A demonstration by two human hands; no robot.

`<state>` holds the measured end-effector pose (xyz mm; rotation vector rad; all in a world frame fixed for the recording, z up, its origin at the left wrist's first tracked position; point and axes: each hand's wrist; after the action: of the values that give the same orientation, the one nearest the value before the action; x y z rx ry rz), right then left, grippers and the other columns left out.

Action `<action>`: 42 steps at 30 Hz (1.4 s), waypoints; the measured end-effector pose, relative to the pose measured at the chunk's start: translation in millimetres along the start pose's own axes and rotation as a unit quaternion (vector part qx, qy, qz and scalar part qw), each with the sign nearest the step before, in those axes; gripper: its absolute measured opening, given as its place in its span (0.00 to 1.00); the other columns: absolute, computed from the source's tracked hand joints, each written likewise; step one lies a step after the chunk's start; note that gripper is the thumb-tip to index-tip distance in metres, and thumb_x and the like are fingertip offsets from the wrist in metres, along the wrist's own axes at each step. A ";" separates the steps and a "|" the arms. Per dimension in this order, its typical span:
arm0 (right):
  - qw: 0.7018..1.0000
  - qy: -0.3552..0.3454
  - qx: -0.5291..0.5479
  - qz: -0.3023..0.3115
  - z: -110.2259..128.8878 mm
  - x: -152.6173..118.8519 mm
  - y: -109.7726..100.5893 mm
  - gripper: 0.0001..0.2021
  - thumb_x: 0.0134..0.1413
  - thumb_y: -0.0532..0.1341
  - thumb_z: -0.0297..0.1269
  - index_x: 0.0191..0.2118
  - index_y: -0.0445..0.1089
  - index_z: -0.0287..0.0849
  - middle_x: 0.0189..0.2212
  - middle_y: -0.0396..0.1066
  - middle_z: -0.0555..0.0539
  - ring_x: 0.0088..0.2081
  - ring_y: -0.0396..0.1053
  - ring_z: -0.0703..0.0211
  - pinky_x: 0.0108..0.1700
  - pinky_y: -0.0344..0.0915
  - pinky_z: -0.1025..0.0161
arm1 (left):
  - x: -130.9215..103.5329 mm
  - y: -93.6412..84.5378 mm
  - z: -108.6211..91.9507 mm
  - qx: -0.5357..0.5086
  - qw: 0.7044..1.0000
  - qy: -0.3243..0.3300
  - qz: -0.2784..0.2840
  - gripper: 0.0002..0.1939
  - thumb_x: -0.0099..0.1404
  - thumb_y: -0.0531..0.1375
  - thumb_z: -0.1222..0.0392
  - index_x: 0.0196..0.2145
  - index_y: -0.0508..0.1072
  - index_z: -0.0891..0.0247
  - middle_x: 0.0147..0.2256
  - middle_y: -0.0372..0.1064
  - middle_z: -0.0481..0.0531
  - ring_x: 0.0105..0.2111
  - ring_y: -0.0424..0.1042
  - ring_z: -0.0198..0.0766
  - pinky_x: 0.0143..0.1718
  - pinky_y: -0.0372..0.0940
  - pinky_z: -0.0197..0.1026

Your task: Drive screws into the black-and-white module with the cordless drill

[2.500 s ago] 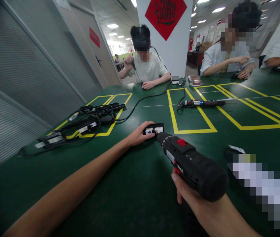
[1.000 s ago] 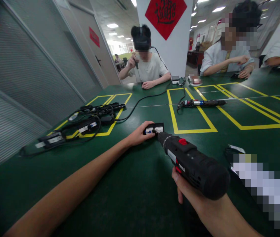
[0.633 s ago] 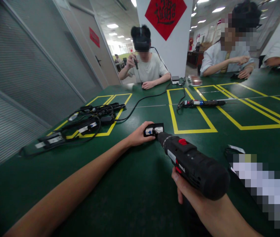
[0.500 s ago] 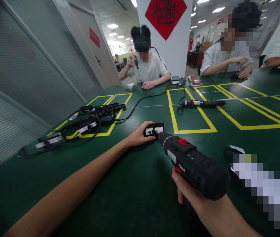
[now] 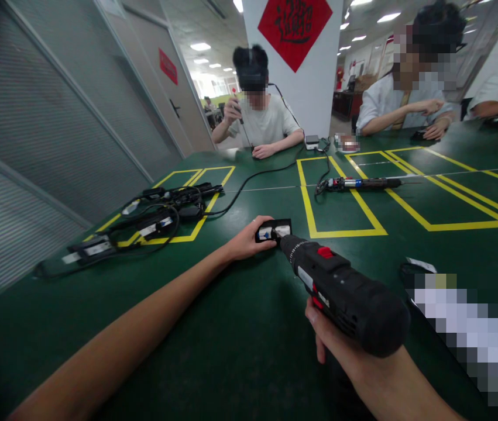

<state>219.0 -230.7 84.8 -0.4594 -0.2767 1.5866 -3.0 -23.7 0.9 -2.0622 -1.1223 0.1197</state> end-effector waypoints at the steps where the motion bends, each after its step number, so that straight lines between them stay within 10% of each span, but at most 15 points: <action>1: 1.000 0.001 0.001 0.001 1.5 -0.5 0.7 0.09 0.52 0.56 0.45 0.28 0.70 0.49 0.15 0.71 0.53 0.21 0.72 0.56 0.32 0.69 0.59 | 0.1 -0.1 -0.1 0.000 1.000 -0.002 0.002 0.32 0.56 0.61 0.50 0.55 0.57 0.62 0.52 0.59 0.60 0.50 0.63 0.46 0.53 0.60 0.50; 16: 0.997 0.026 -0.072 -0.001 -1.1 -2.8 2.6 0.20 0.53 0.54 0.50 0.15 0.64 0.49 0.22 0.77 0.48 0.31 0.75 0.52 0.45 0.64 0.54 | 1.5 -1.2 -2.8 0.002 1.000 -0.019 0.000 0.31 0.57 0.60 0.49 0.55 0.59 0.61 0.51 0.61 0.58 0.49 0.64 0.45 0.52 0.61 0.49; 42: 1.000 0.017 0.019 0.007 1.1 -3.5 2.1 0.14 0.55 0.54 0.50 0.26 0.68 0.48 0.16 0.68 0.53 0.27 0.71 0.56 0.41 0.65 0.60 | 0.4 -0.4 -3.7 -0.007 1.000 -0.016 0.000 0.30 0.57 0.60 0.50 0.55 0.59 0.61 0.51 0.60 0.58 0.49 0.64 0.45 0.52 0.60 0.50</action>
<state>216.7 -234.3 85.4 -0.4591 -0.2170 1.5928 -1.5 -25.4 3.9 -2.0782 -1.1461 0.1456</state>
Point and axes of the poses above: each hand's wrist, its own x-axis towards the middle knuckle, its own y-axis out of the palm, z = x × y
